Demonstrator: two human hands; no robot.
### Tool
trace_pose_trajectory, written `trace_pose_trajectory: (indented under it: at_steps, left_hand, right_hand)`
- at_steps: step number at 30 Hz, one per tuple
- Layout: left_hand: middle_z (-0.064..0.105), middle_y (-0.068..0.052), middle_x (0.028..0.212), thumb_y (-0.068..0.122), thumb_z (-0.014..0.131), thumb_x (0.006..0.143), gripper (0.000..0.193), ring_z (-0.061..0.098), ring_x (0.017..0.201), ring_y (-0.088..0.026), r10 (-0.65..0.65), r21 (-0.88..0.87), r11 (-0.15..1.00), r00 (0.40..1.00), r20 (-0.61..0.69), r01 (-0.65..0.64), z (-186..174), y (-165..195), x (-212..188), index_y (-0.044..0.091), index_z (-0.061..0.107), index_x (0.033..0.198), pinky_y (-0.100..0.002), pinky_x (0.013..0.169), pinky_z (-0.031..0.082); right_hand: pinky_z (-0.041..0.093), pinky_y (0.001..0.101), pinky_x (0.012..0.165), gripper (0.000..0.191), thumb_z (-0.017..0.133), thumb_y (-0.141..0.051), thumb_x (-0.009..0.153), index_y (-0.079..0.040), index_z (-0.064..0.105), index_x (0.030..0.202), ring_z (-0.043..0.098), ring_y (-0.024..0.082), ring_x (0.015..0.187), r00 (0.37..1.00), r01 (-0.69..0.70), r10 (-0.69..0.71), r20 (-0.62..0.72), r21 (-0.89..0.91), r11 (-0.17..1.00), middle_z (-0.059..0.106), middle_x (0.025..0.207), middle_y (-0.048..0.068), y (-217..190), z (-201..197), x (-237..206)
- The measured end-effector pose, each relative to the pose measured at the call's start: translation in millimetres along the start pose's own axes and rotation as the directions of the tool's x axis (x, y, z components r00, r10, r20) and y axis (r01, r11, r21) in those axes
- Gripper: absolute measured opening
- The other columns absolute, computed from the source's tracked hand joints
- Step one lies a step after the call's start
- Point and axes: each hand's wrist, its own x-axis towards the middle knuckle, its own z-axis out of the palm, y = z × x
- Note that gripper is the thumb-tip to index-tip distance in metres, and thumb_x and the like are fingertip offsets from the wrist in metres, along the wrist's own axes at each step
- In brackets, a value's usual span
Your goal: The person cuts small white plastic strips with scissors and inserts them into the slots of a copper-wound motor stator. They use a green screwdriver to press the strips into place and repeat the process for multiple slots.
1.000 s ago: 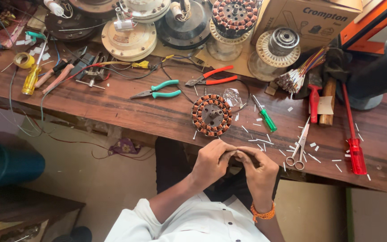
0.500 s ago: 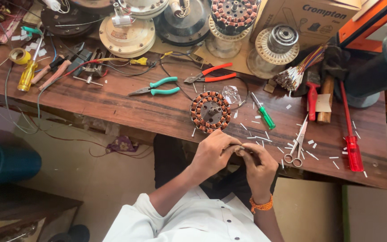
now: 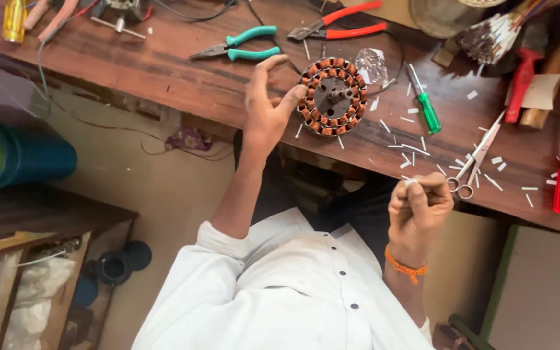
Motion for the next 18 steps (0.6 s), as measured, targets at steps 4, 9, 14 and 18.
trace_pose_trajectory:
  at_steps: [4,9,14,18]
  left_hand:
    - [0.079,-0.013,0.116,0.017,0.084,0.089,0.077,0.073,0.11,-0.021,-0.16,-0.233,0.95,0.965,0.208,0.208,18.1,-16.6,8.7,0.015,0.04,0.152,-0.035,0.099,0.056]
    - [0.074,-0.015,0.128,0.004,0.076,0.093,0.076,0.076,0.115,-0.023,0.001,-0.323,0.945,0.989,0.146,0.047,31.7,-12.5,-7.5,0.016,0.033,0.154,-0.036,0.101,0.061]
    - [0.069,-0.016,0.136,-0.006,0.074,0.096,0.075,0.07,0.128,-0.026,0.213,-0.339,0.933,0.946,0.246,-0.122,38.9,6.9,-17.9,0.016,0.03,0.153,-0.037,0.11,0.06]
    - [0.069,-0.013,0.134,-0.011,0.069,0.098,0.075,0.066,0.133,-0.025,0.351,-0.421,0.887,0.869,0.348,-0.19,48.3,24.6,-19.5,0.017,0.032,0.157,-0.036,0.114,0.056]
  right_hand:
    - [0.053,0.0232,0.061,0.012,0.073,-0.003,0.102,-0.002,0.06,0.101,0.064,0.018,0.074,0.995,-0.06,0.049,0.088,0.126,0.99,0.067,0.089,0.012,-5.8,-6.5,-0.5]
    - [0.057,0.0268,0.066,0.015,0.075,-0.007,0.102,-0.001,0.062,0.103,0.068,0.019,0.073,0.997,-0.042,0.041,0.06,0.02,0.999,0.07,0.088,0.015,-9.8,-4.4,-0.7]
    - [0.058,0.0293,0.064,0.016,0.074,-0.006,0.101,-0.002,0.061,0.109,0.071,0.02,0.075,0.995,0.096,-0.102,-0.013,-0.225,0.969,0.072,0.093,0.016,-16.5,10.4,6.3]
    - [0.058,0.0283,0.065,0.013,0.073,-0.004,0.104,0.0,0.061,0.107,0.072,0.019,0.076,0.952,0.285,-0.304,0.028,-0.433,0.855,0.072,0.102,0.018,-23.3,23.7,12.8]
